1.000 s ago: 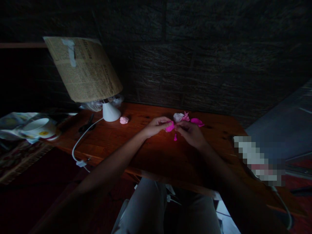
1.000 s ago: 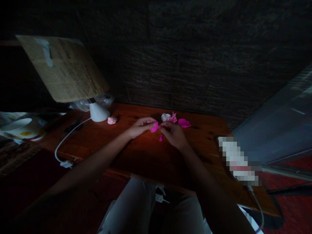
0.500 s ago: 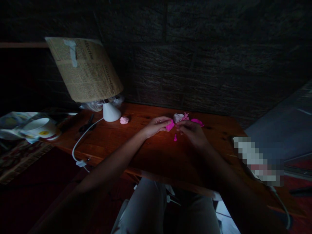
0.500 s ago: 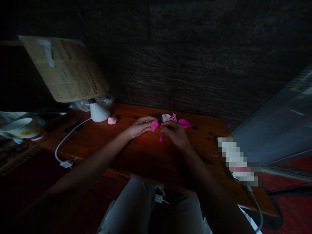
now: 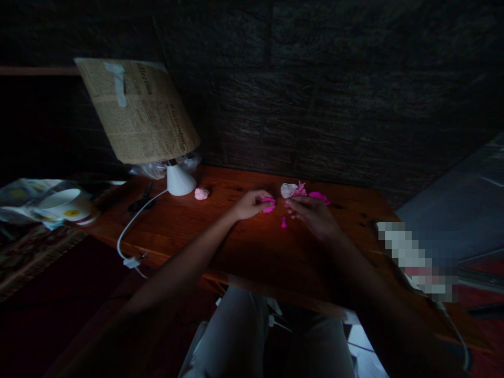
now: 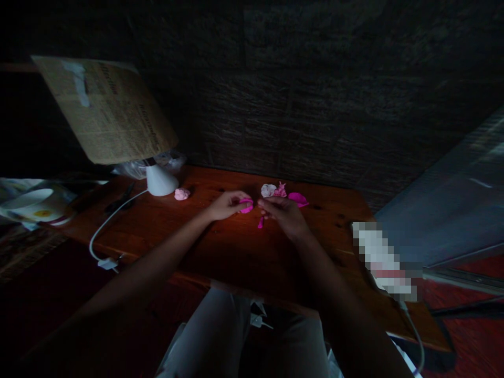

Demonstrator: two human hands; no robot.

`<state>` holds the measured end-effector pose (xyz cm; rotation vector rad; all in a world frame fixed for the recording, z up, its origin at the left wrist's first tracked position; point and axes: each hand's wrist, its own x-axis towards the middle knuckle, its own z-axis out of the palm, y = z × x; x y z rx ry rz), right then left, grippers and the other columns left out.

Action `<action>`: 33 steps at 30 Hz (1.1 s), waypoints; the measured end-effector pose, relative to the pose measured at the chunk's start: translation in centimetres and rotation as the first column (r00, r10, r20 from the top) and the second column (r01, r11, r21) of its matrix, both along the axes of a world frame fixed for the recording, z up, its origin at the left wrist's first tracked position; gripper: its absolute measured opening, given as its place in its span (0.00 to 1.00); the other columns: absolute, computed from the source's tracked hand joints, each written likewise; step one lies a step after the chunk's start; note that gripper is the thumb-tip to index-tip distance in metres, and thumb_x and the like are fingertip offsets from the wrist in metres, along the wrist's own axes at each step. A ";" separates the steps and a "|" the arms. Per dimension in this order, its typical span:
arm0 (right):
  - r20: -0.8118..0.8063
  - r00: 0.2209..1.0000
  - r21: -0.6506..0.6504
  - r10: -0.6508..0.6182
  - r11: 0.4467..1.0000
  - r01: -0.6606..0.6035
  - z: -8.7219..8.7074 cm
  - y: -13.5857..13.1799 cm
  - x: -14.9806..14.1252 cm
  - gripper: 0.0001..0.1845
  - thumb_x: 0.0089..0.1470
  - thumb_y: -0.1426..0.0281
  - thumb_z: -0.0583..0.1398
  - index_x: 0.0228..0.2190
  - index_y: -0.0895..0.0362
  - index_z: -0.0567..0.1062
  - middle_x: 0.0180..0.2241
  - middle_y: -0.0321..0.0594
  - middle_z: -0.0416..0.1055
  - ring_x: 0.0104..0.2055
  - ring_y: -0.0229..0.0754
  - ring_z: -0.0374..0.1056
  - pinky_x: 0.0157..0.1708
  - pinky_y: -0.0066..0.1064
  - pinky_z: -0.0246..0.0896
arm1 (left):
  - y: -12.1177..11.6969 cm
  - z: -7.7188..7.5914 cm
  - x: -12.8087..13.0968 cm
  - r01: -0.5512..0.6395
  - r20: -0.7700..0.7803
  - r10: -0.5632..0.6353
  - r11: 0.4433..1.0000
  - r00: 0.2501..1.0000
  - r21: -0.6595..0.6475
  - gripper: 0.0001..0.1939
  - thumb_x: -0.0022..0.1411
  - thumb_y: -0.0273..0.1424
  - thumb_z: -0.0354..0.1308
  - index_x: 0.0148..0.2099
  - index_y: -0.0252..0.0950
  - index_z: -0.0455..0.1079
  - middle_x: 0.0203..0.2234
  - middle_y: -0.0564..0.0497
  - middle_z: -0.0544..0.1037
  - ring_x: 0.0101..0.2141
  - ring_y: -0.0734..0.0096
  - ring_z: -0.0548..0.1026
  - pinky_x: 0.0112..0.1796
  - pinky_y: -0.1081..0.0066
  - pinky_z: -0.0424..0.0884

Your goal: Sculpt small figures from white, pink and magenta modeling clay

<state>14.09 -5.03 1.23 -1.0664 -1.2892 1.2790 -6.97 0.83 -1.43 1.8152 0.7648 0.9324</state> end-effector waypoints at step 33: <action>-0.291 0.957 -0.089 0.001 0.996 -0.029 0.1 -0.3 -0.9 0.31 0.35 0.64 0.75 0.46 0.48 0.79 0.26 0.30 0.73 0.18 0.27 0.49 0.17 0.26 0.42 | -3.0 0.3 3.1 -0.167 0.083 0.146 0.801 0.986 0.575 0.11 0.64 0.35 0.62 0.45 0.34 0.78 0.37 0.45 0.83 0.36 0.70 0.79 0.36 0.71 0.74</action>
